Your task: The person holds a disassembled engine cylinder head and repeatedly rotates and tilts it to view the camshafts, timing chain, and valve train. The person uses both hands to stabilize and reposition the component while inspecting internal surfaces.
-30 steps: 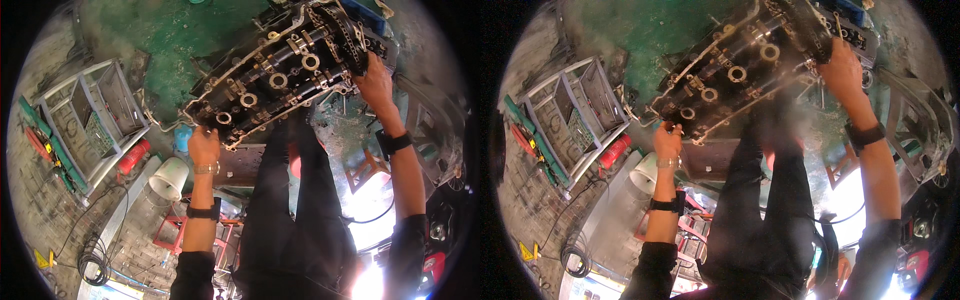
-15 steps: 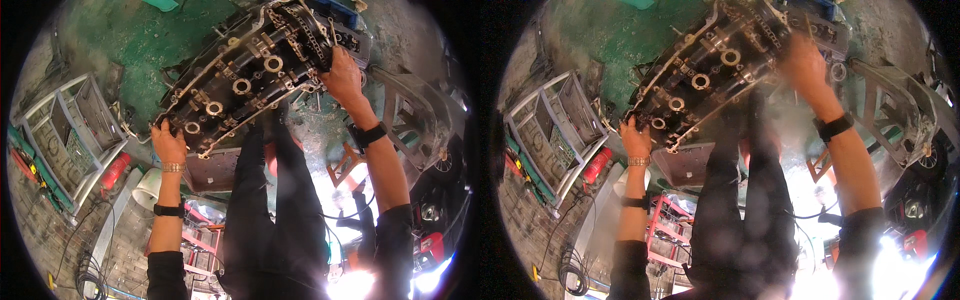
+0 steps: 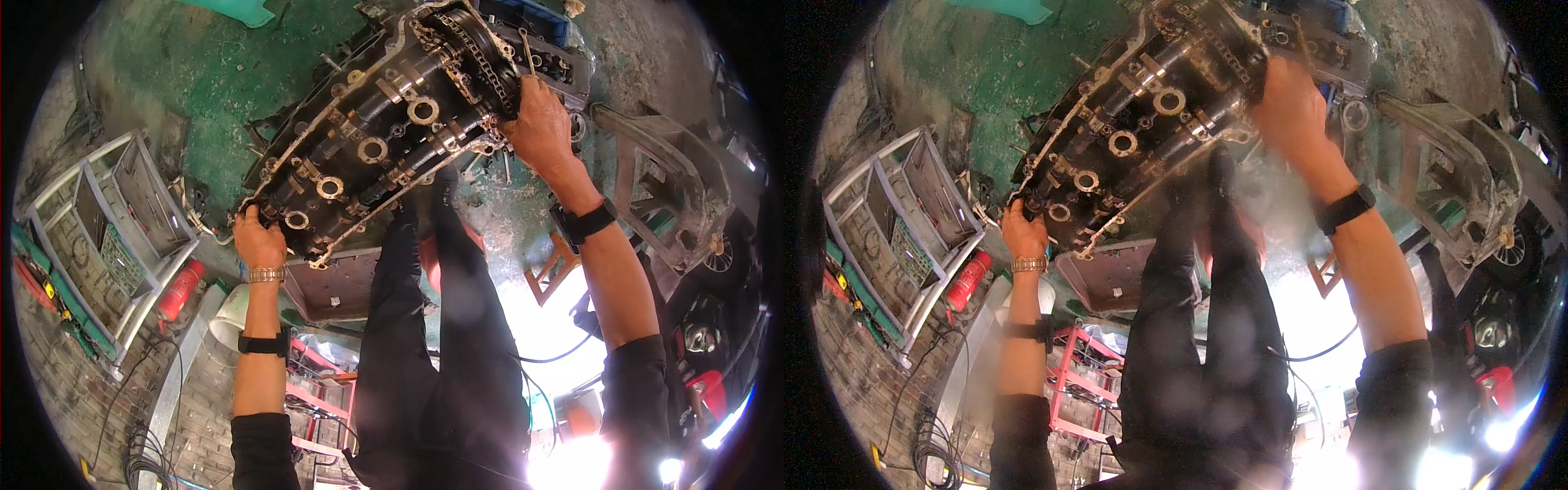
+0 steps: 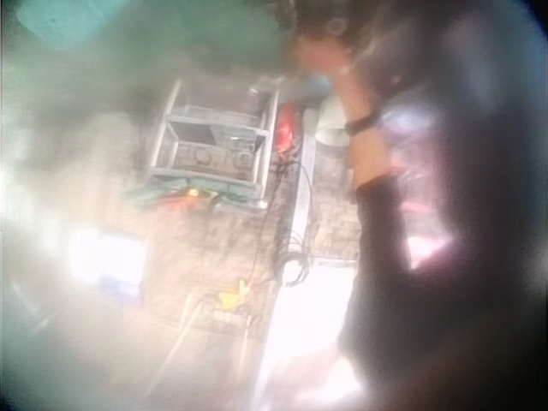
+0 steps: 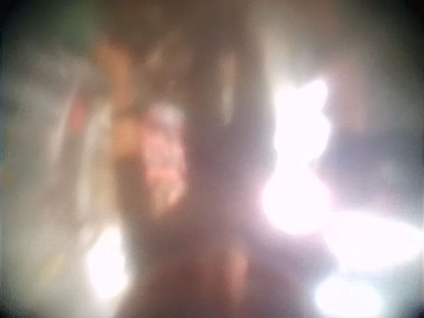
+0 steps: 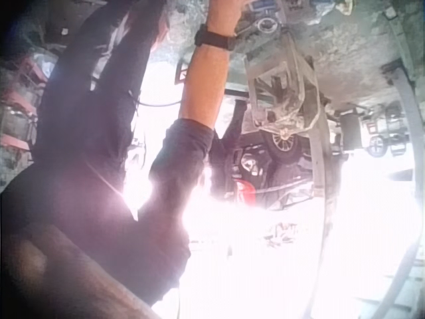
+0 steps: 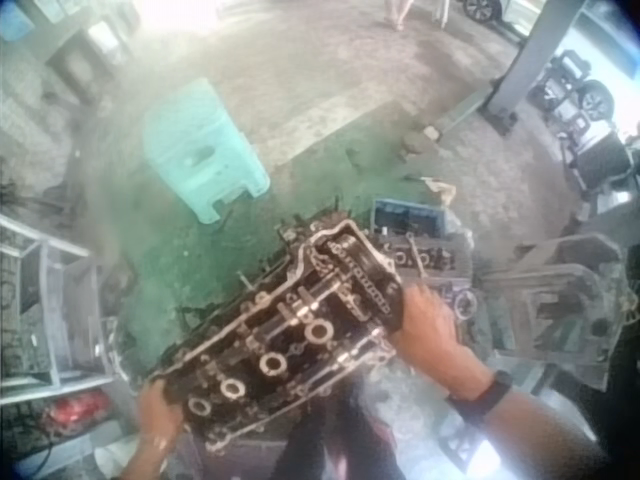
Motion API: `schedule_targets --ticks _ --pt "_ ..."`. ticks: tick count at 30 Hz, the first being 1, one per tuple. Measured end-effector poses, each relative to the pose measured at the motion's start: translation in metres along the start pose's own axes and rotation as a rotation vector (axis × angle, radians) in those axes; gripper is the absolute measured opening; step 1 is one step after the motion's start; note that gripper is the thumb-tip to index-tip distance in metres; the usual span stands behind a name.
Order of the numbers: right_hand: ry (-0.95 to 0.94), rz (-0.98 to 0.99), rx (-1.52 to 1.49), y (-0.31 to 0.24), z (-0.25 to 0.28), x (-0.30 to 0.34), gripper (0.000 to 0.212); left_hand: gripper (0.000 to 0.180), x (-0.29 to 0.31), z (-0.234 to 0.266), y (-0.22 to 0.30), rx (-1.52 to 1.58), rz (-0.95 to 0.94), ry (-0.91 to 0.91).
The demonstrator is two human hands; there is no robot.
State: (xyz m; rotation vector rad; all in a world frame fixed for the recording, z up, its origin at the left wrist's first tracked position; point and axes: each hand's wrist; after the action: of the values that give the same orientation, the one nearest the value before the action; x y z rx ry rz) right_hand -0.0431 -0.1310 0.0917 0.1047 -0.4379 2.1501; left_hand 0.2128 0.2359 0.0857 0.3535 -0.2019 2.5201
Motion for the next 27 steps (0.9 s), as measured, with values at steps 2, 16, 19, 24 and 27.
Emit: schedule_targets --ticks 2,16,19,24,27 --pt "-0.004 -0.005 -0.003 0.0 0.001 0.0 0.038 0.054 0.001 0.003 0.001 -0.005 0.037 -0.015" --pt "0.011 0.027 -0.007 -0.004 0.002 0.0 0.054 0.042 0.006 0.044 -0.002 0.204 0.086 -0.094" --pt "-0.03 -0.017 0.023 -0.006 0.003 -0.001 0.055 0.043 0.008 0.047 -0.001 0.153 0.068 -0.097" --pt "-0.031 -0.01 -0.012 -0.009 0.007 -0.002 0.056 0.046 0.003 0.04 0.005 0.092 0.09 -0.096" --pt "-0.012 0.013 -0.021 -0.009 0.008 -0.001 0.056 0.045 0.003 0.033 0.009 0.04 0.084 -0.096"
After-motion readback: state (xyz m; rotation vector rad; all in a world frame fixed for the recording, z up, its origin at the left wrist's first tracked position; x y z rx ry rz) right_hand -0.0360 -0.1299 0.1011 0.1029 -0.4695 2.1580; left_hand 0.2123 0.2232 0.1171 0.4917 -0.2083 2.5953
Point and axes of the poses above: each hand's wrist, its own x-axis away from the middle knuckle, its own z-axis out of the back of the hand, y = z × x, and after that the axes turned 2 degrees about -z, right-handed
